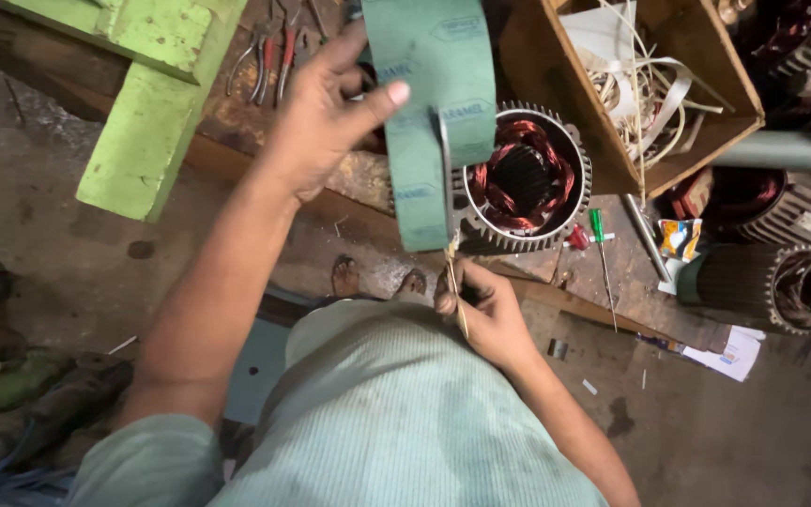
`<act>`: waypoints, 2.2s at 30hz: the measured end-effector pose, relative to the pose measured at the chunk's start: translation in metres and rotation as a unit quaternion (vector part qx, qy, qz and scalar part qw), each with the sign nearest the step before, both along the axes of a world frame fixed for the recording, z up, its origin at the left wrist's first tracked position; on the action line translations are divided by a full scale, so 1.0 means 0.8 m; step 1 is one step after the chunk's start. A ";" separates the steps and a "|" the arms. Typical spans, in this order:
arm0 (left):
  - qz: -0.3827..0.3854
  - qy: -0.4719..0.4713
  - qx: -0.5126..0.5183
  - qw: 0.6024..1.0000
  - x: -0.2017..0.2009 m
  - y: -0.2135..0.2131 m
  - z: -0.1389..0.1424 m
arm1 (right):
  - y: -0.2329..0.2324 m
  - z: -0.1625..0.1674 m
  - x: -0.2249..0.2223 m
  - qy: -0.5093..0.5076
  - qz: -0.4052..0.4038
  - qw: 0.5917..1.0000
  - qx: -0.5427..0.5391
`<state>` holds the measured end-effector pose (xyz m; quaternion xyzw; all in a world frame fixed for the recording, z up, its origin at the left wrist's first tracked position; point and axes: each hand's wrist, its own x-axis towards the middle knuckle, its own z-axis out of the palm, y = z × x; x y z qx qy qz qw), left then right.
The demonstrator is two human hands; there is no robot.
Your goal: The person cuts green insulating tape with scissors and inserts the pieces into the slots of a motor stator. They then use a hammer to tap the tape into place, repeating the process for several slots.
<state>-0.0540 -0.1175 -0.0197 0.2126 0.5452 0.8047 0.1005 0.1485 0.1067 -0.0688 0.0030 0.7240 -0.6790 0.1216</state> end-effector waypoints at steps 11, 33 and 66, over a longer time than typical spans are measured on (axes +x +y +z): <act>-0.048 -0.006 -0.156 0.987 0.028 -0.005 -0.008 | -0.012 0.006 -0.015 -0.022 -0.008 1.000 0.001; -0.043 -0.121 -0.062 0.990 -0.003 -0.041 0.006 | -0.028 0.010 -0.018 -0.024 0.002 0.999 0.039; -0.111 -0.076 -0.075 0.988 0.038 -0.008 -0.014 | -0.037 0.005 -0.047 -0.016 -0.068 0.998 -0.003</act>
